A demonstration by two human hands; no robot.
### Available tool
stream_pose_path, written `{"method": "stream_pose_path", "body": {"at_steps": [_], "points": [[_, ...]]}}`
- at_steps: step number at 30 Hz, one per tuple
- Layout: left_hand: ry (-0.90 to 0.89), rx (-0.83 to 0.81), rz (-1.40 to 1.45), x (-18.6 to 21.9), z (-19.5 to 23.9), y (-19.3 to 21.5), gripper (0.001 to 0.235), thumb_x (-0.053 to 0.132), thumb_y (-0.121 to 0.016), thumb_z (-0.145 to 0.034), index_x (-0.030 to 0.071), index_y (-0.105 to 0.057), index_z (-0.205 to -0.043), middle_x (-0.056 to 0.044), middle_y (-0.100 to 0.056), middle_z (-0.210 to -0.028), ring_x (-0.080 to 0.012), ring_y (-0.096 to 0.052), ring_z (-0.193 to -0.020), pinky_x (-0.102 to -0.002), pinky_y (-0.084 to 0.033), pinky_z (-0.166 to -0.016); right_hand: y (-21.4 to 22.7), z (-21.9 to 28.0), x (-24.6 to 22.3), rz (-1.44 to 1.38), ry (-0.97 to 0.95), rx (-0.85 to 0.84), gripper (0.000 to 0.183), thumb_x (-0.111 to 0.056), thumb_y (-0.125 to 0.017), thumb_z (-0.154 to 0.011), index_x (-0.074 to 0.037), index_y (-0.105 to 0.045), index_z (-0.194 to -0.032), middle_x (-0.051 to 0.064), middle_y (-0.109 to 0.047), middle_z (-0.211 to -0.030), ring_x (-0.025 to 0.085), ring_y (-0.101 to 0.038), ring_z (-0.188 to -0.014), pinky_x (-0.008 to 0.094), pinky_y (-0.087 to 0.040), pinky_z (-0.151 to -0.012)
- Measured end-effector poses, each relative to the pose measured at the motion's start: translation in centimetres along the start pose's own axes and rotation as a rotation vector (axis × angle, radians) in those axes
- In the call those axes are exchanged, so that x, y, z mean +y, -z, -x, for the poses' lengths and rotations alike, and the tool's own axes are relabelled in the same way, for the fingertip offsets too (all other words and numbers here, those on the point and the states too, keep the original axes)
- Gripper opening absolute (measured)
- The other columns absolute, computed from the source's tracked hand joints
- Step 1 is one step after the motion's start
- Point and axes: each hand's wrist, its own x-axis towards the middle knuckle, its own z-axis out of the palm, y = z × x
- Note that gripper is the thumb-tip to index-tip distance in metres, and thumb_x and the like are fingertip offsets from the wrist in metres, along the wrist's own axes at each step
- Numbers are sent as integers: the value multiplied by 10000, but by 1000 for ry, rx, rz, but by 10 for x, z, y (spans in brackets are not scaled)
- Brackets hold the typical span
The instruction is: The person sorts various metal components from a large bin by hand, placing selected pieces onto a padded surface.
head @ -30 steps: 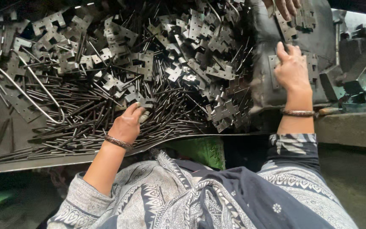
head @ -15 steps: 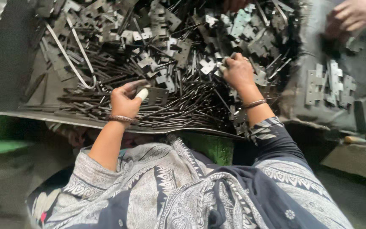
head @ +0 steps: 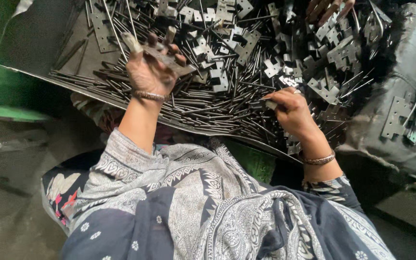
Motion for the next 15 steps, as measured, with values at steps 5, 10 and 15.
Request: {"method": "stream_pose_path", "body": {"at_steps": [5, 10, 15], "points": [[200, -84, -501, -38, -31, 7, 501, 273, -645, -961, 132, -592, -1439, -169, -676, -1147, -251, -704, -916, -397, -608, -809, 5, 3, -4, -718, -284, 287, 175, -50, -578, -1025, -5, -742, -1065, 123, -749, -1072, 207, -695, -954, 301, -581, -850], [364, -388, -2393, -96, 15, 9, 385, 335, -732, -888, 62, -693, -1156, -206, -721, -1073, -369, -701, -1020, -451, -565, -893, 3, 4, 0, -1046, -325, 454, 385, -204, -476, -1069, -17, -752, -878, 154, -741, -1062, 210, -739, -944, 304, -605, -850], [130, -679, -2570, -119, 27, 29, 159, 71, -613, -966, -13, -708, -1063, -220, -725, -1094, -382, -714, -1052, -449, -604, -861, -25, -1, 12, -1327, -365, 536, 404, 97, -713, -873, 20, -624, -1260, 123, -613, -1301, 171, -686, -1113, 322, -609, -962]]}}
